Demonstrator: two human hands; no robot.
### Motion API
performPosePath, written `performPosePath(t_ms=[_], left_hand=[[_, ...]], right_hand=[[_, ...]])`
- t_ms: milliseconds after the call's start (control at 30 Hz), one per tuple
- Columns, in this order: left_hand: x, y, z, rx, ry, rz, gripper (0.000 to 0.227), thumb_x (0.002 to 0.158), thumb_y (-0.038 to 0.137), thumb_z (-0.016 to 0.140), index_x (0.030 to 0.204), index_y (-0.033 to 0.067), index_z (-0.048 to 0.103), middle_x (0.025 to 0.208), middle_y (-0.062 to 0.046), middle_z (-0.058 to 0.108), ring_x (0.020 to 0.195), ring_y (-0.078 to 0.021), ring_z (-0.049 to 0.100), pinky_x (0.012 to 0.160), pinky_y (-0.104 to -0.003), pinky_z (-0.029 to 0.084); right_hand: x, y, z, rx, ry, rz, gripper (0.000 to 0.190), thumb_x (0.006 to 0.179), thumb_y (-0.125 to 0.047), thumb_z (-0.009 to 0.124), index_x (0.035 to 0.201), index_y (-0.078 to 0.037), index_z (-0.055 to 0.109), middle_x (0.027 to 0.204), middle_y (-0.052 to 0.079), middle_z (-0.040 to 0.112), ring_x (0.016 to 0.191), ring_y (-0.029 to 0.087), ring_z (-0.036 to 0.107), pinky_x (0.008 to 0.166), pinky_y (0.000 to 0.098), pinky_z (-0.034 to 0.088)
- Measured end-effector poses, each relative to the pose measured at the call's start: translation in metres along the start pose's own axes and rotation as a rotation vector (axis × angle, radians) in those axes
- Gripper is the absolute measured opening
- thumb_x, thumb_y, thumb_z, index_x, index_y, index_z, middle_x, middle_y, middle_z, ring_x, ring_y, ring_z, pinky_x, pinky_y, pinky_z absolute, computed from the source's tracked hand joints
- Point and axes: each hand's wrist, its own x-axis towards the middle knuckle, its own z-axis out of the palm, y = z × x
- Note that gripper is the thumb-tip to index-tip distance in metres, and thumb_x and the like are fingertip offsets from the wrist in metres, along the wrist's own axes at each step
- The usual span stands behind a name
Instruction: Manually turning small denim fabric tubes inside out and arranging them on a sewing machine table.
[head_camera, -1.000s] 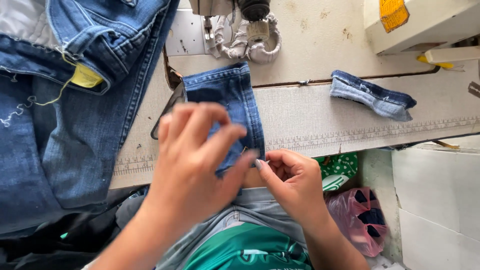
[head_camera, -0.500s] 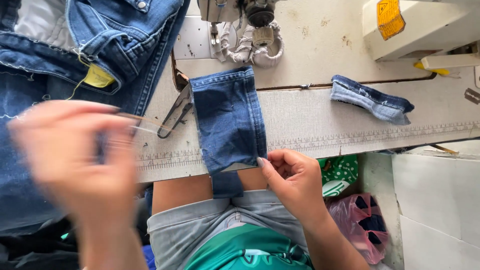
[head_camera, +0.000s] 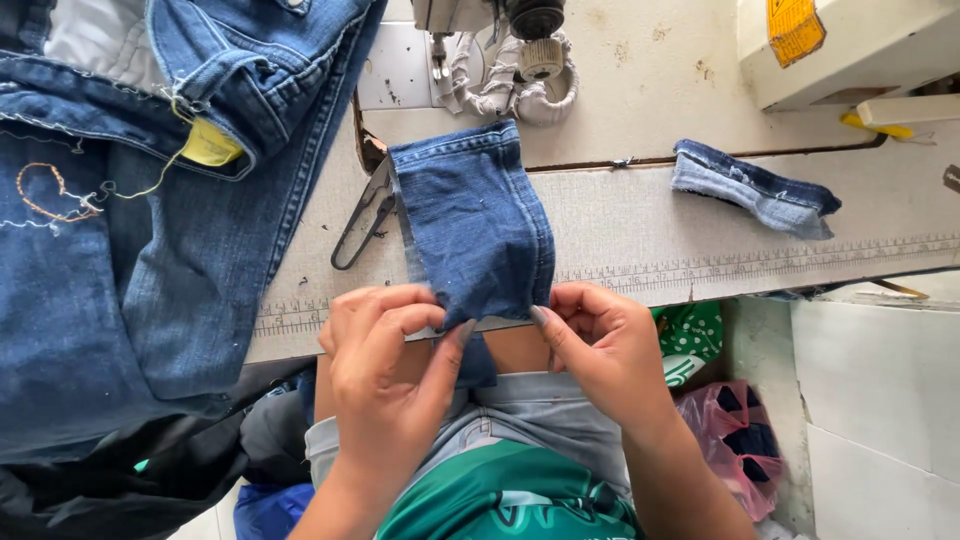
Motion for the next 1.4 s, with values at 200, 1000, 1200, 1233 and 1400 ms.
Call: performPosePath(t_ms=[200, 1000, 1200, 1233, 1400], left_hand=[[-0.020, -0.015, 0.009, -0.038, -0.014, -0.058, 0.017, 0.090, 0.010, 0.069, 0.098, 0.0111, 0.054, 0.096, -0.003, 0.065, 0.087, -0.0200, 0.064, 0.098, -0.039, 0.032], [0.096, 0.018, 0.003, 0.649, -0.086, 0.260, 0.035, 0.085, 0.011, 0.066, 0.119, 0.0027, 0.063, 0.140, -0.019, 0.043, 0.126, -0.0402, 0.045, 0.095, -0.058, 0.033], [0.127, -0.032, 0.052, 0.670, -0.251, 0.335, 0.045, 0.088, 0.044, 0.079, 0.101, 0.0042, 0.063, 0.115, -0.018, 0.053, 0.114, -0.0400, 0.046, 0.100, -0.050, 0.038], [0.127, -0.035, 0.055, 0.606, -0.265, 0.346, 0.044, 0.086, 0.038, 0.082, 0.100, 0.0049, 0.058, 0.114, -0.017, 0.053, 0.113, -0.0394, 0.046, 0.099, -0.050, 0.040], [0.123, -0.052, 0.065, 0.662, -0.207, 0.451, 0.039, 0.092, 0.042, 0.078, 0.102, 0.0094, 0.058, 0.107, -0.011, 0.052, 0.105, -0.0335, 0.047, 0.098, -0.048, 0.031]], right_hand=[[-0.001, -0.011, 0.002, -0.120, 0.010, 0.018, 0.010, 0.088, -0.014, 0.076, 0.084, -0.005, 0.075, 0.070, -0.002, 0.067, 0.049, 0.005, 0.051, 0.044, 0.0191, 0.043], [-0.007, 0.002, 0.014, -0.709, 0.078, -0.944, 0.016, 0.097, -0.014, 0.071, 0.108, -0.003, 0.075, 0.116, 0.010, 0.071, 0.096, 0.025, 0.067, 0.087, 0.0374, 0.054], [-0.005, 0.001, 0.009, -0.726, 0.076, -1.009, 0.012, 0.097, -0.015, 0.076, 0.103, -0.004, 0.077, 0.120, 0.006, 0.072, 0.093, 0.021, 0.064, 0.085, 0.0349, 0.052], [-0.003, 0.000, 0.008, -0.695, 0.049, -1.037, 0.010, 0.098, -0.013, 0.075, 0.101, -0.003, 0.076, 0.123, 0.006, 0.071, 0.092, 0.019, 0.065, 0.083, 0.0324, 0.052], [0.002, 0.001, 0.001, -0.723, 0.034, -1.110, 0.008, 0.098, -0.016, 0.074, 0.100, -0.009, 0.071, 0.114, 0.004, 0.075, 0.091, 0.019, 0.067, 0.078, 0.0339, 0.051]])
